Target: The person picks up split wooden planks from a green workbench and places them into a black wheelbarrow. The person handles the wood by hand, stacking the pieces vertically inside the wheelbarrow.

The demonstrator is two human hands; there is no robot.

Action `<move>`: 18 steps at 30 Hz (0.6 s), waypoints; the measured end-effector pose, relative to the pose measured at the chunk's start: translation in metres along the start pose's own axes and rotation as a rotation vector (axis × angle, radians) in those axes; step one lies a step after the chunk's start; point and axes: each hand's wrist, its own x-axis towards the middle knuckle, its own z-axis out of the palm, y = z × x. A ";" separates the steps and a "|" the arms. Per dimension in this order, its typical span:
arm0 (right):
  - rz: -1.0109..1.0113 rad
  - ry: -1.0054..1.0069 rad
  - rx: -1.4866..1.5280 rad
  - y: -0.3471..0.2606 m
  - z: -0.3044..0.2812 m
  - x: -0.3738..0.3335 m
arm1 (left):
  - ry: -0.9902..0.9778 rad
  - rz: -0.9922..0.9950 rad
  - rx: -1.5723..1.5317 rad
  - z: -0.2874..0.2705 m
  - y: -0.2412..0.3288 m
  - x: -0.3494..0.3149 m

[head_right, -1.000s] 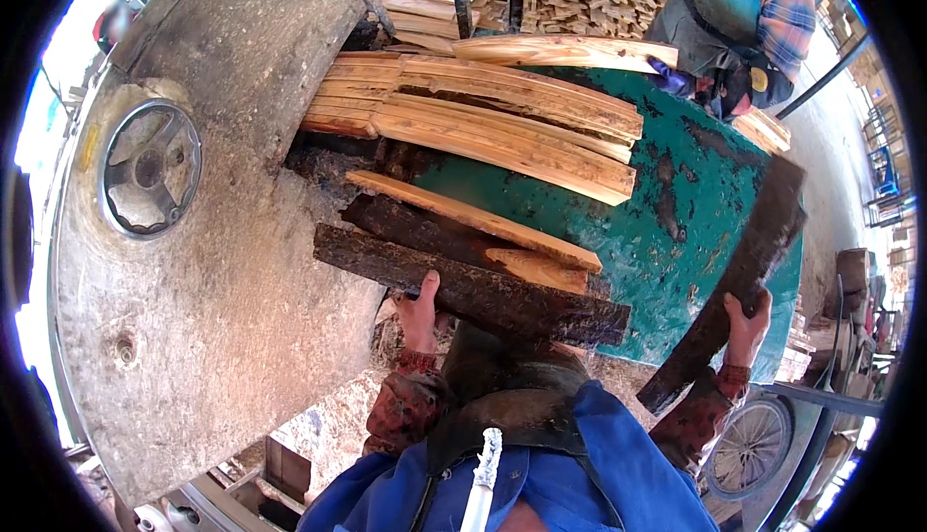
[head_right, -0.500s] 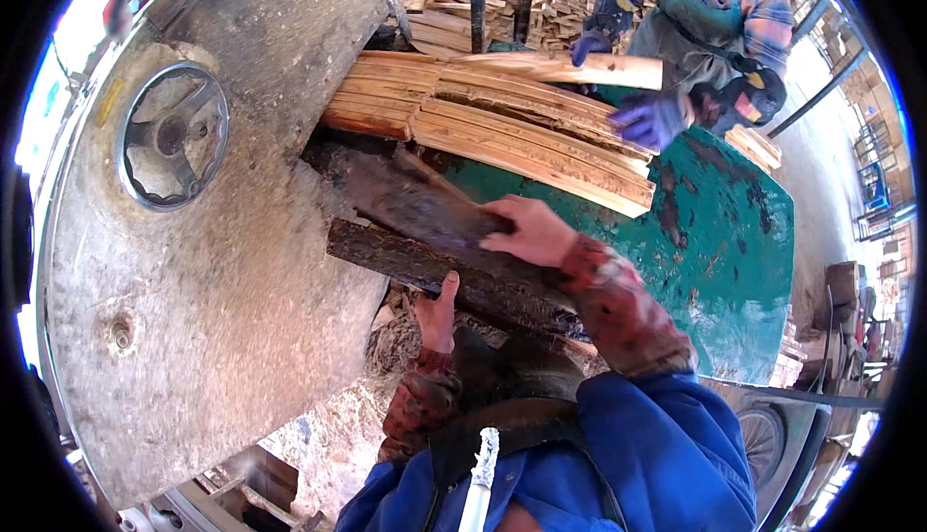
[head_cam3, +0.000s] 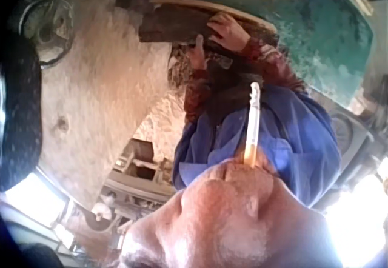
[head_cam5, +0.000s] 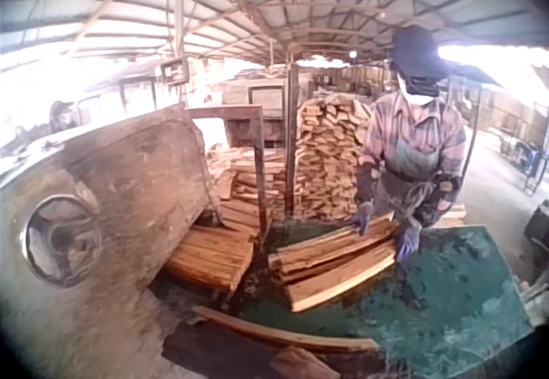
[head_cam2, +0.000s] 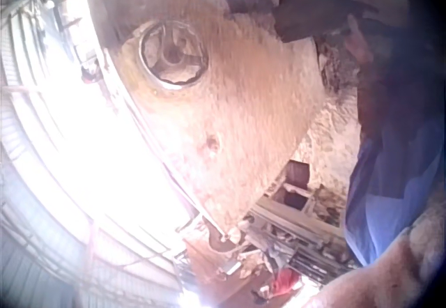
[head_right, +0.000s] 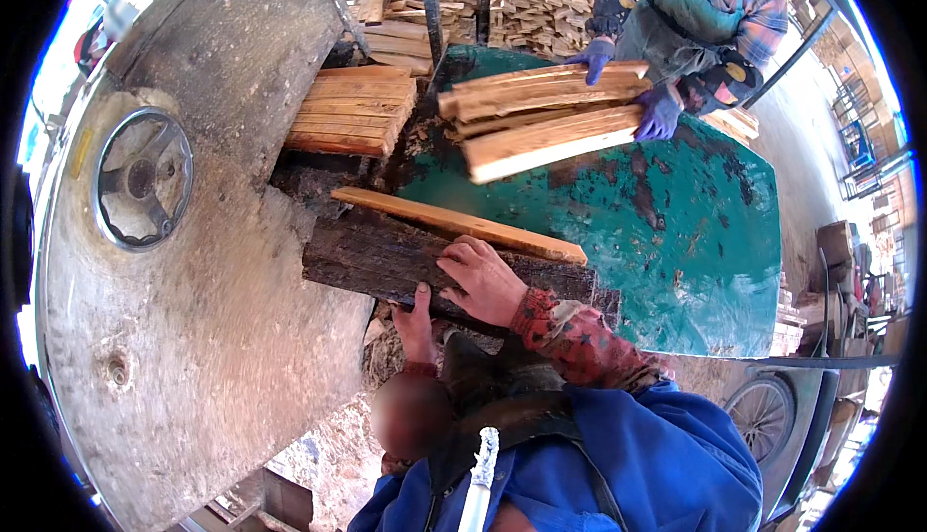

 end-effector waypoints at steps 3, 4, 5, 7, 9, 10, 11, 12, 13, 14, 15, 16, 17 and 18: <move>0.049 0.052 0.004 0.014 -0.005 -0.002 | 0.002 -0.087 -0.022 0.002 0.009 -0.007; 0.072 0.065 0.001 0.023 -0.009 0.000 | 0.017 -0.131 -0.009 0.003 0.013 -0.009; 0.070 0.100 -0.049 0.036 -0.012 0.007 | -0.001 -0.130 -0.030 0.006 0.017 -0.011; 0.134 0.065 -0.058 0.057 -0.016 0.018 | -0.028 -0.125 -0.077 0.009 0.024 -0.015; 0.179 0.007 -0.112 0.082 -0.011 0.025 | -0.009 -0.115 -0.038 0.010 0.022 -0.017; 0.216 -0.050 -0.140 0.097 -0.007 0.027 | -0.002 -0.111 -0.018 0.011 0.021 -0.018; 0.256 -0.104 -0.172 0.104 -0.005 0.031 | -0.002 -0.137 -0.024 0.013 0.023 -0.018; 0.337 -0.212 -0.131 0.111 -0.003 0.033 | -0.003 -0.163 -0.029 0.015 0.025 -0.019; 0.418 -0.320 -0.089 0.117 -0.001 0.034 | -0.005 -0.191 -0.033 0.017 0.026 -0.019; 0.494 -0.424 -0.047 0.118 -0.001 0.035 | -0.008 -0.181 -0.029 0.018 0.024 -0.019; 0.473 -0.427 -0.066 0.117 0.001 0.036 | -0.012 -0.171 -0.024 0.017 0.020 -0.018; 0.453 -0.430 -0.086 0.116 0.005 0.037 | -0.017 -0.162 -0.019 0.015 0.015 -0.017; 0.435 -0.433 -0.101 0.116 0.007 0.038 | -0.030 -0.171 -0.037 0.013 0.011 -0.017; 0.433 -0.429 -0.093 0.117 0.007 0.039 | -0.050 -0.178 -0.053 0.012 0.009 -0.016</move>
